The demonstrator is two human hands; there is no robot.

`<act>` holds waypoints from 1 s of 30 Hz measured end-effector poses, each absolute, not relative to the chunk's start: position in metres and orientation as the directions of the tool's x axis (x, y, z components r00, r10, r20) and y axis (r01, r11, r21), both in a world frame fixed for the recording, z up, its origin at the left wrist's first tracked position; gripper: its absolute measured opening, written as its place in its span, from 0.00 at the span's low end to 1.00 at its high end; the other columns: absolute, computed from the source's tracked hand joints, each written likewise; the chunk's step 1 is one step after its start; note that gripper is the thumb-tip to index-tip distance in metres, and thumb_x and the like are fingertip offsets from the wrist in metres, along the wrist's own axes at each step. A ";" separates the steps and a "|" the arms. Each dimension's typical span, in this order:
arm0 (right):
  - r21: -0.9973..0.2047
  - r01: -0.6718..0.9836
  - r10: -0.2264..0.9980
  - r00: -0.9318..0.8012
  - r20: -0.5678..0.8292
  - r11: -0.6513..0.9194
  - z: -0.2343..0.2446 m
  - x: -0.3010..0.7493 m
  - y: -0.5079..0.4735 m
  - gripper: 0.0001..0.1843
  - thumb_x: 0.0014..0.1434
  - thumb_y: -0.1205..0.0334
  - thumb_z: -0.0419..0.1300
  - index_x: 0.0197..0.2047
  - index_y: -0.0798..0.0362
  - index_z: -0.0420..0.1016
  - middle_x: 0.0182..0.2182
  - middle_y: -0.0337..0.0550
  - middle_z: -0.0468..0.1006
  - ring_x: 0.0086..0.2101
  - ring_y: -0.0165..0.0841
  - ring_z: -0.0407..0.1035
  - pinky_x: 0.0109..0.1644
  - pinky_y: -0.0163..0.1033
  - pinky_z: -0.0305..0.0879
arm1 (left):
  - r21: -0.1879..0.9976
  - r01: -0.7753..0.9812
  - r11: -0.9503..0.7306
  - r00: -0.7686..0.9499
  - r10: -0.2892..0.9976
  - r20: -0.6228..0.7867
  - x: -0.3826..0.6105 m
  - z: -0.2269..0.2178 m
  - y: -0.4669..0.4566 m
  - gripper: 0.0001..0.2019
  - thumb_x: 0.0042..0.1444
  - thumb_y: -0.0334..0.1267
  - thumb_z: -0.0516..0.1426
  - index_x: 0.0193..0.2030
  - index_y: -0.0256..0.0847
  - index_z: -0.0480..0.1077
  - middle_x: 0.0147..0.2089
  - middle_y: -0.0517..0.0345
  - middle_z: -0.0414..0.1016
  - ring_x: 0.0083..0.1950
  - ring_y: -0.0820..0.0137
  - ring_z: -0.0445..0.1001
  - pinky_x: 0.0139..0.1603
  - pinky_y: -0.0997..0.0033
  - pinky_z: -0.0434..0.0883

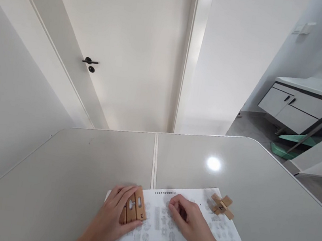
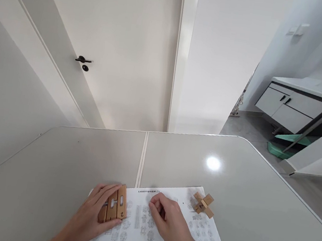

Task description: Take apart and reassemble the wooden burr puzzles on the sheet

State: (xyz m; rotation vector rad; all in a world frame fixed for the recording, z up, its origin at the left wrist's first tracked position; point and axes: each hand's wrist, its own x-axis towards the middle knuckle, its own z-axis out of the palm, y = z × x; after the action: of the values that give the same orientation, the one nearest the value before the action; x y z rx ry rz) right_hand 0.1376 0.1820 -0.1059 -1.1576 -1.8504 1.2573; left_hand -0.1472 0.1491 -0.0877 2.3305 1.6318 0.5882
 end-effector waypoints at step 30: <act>-0.712 0.584 0.919 -0.284 0.272 0.391 -0.109 0.162 0.194 0.09 0.70 0.54 0.54 0.43 0.49 0.70 0.33 0.41 0.73 0.33 0.37 0.70 0.36 0.40 0.65 | 0.507 0.705 -0.496 0.483 0.859 0.168 -0.070 -0.090 0.171 0.54 0.41 0.62 0.71 0.73 0.50 0.55 0.66 0.43 0.65 0.66 0.43 0.65 0.63 0.38 0.69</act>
State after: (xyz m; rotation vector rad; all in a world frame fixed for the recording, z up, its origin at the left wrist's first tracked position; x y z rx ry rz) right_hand 0.1622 0.1943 -0.1088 -1.2843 -1.9841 0.6450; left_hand -0.0703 0.1713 -0.0898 2.3637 1.3090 0.5750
